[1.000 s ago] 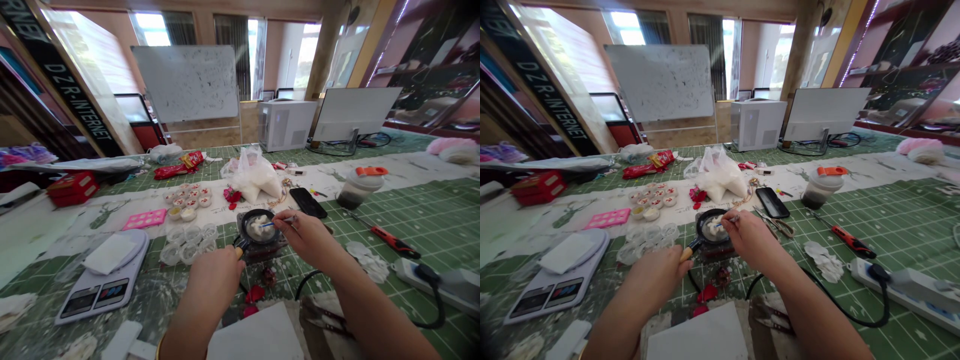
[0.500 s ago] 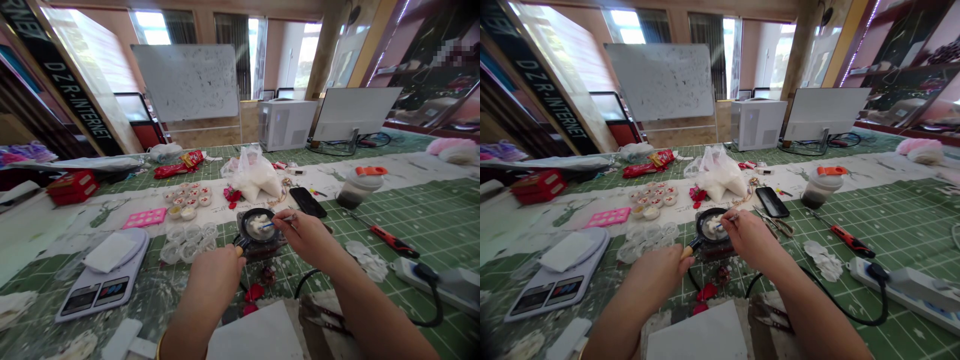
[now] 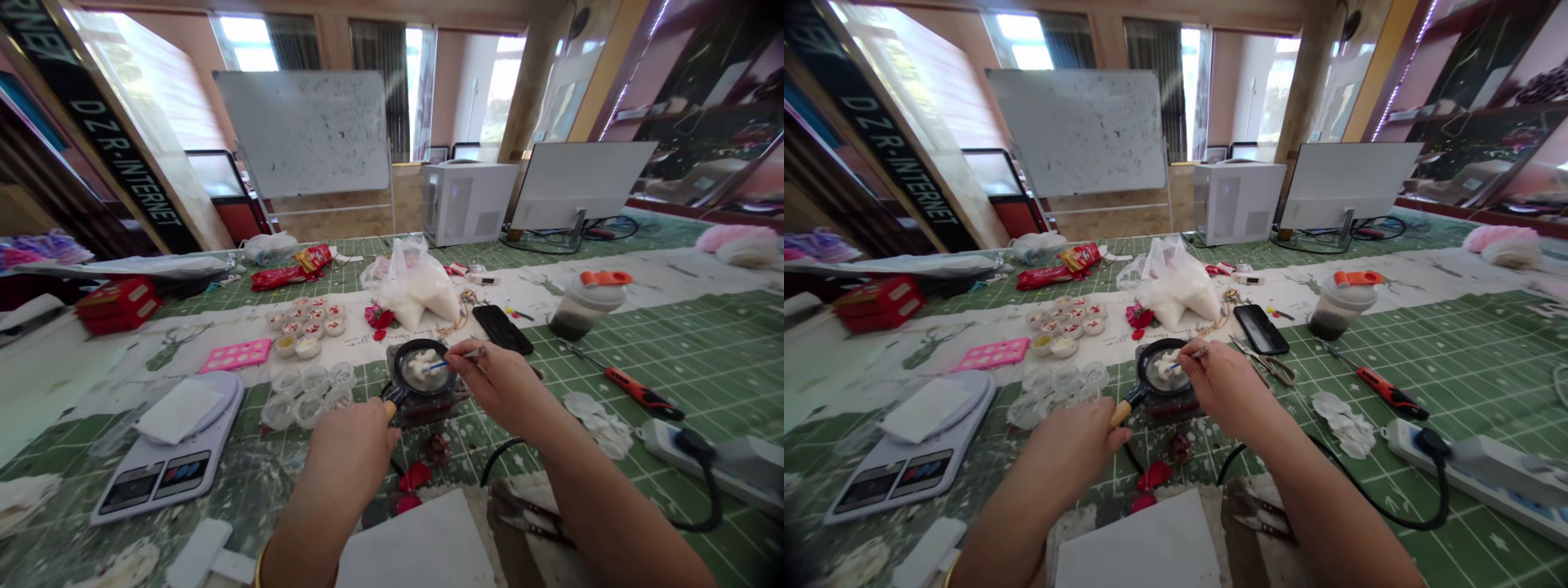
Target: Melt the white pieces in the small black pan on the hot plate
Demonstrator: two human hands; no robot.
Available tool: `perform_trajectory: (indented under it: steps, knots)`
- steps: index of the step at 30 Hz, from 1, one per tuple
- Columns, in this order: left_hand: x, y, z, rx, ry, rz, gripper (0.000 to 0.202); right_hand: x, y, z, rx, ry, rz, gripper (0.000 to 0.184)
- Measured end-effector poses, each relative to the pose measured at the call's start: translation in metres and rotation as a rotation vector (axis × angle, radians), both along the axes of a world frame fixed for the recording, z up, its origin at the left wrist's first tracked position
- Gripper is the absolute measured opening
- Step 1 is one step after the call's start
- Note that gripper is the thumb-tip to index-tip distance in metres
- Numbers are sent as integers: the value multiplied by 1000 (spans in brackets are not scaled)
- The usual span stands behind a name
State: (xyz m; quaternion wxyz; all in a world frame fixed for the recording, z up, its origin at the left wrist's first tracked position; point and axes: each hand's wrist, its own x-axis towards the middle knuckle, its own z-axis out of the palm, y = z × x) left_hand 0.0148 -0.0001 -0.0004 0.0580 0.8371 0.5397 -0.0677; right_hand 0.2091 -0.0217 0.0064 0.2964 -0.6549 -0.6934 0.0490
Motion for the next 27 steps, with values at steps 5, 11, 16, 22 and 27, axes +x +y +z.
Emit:
perform_trajectory:
  steps: [5,11,16,22,27]
  knots:
    - [0,1,-1,0,1,3,20,5,3,-1,88,-60,-56,24]
    - [0,1,-2,-6,20,0,21,4,5,-4,35,-105,-42,25]
    - [0,0,0,-7,14,-4,21,3,5,-4,48,-82,-25,25]
    - [0,0,1,-28,4,8,22,2,6,-4,10,-91,-13,26]
    - [0,0,0,-27,-10,10,22,1,3,-1,12,-101,-39,26]
